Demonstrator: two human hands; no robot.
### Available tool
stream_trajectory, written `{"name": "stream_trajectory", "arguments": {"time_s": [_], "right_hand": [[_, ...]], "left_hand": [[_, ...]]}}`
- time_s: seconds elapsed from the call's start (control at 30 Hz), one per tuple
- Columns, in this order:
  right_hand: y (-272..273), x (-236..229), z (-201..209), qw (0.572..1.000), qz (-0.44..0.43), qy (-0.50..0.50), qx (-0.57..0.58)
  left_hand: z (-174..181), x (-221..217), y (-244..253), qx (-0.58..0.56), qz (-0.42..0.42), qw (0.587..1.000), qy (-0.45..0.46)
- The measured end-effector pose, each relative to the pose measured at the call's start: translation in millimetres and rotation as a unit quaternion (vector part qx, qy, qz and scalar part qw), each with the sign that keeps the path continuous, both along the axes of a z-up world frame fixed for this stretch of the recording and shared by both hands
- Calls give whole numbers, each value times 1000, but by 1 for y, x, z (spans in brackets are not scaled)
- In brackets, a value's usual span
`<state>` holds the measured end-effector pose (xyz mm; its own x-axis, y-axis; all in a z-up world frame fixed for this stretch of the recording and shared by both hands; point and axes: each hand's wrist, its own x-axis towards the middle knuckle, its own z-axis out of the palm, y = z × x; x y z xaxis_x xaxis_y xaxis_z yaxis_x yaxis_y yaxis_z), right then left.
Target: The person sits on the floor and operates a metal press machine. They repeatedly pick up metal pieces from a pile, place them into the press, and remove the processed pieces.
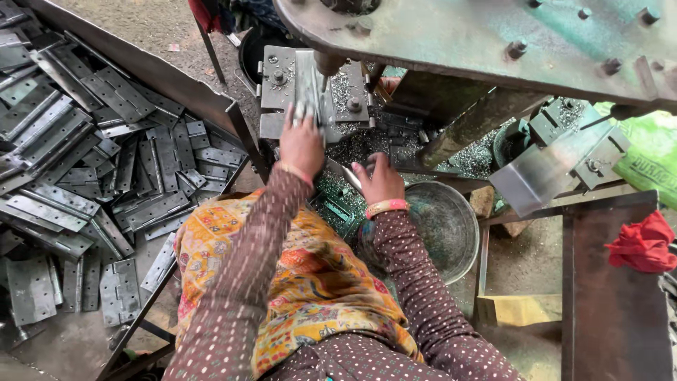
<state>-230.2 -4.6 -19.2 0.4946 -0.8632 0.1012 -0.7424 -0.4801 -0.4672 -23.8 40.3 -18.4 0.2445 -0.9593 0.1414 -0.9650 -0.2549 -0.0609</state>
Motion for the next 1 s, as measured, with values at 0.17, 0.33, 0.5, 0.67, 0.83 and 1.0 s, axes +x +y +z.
{"name": "stream_trajectory", "arguments": {"time_s": [0.17,0.33,0.5,0.67,0.83,1.0], "right_hand": [[-1,-8,-14,996,5,-71,-54],[-1,-10,-15,995,-3,-72,-75],[9,-5,0,994,-33,-96,-30],[9,-7,-3,988,-1,-103,-115],[3,-9,-13,995,11,-68,-71],[6,-7,-11,997,0,-57,-48]], "left_hand": [[-3,-60,64,-231,57,971,-18],[-1,-28,55,-294,-57,954,-27],[24,-19,40,-370,-59,920,116],[21,-1,18,-302,-2,953,-15],[5,8,10,-105,78,991,39],[-4,3,43,-164,164,971,-53]]}}
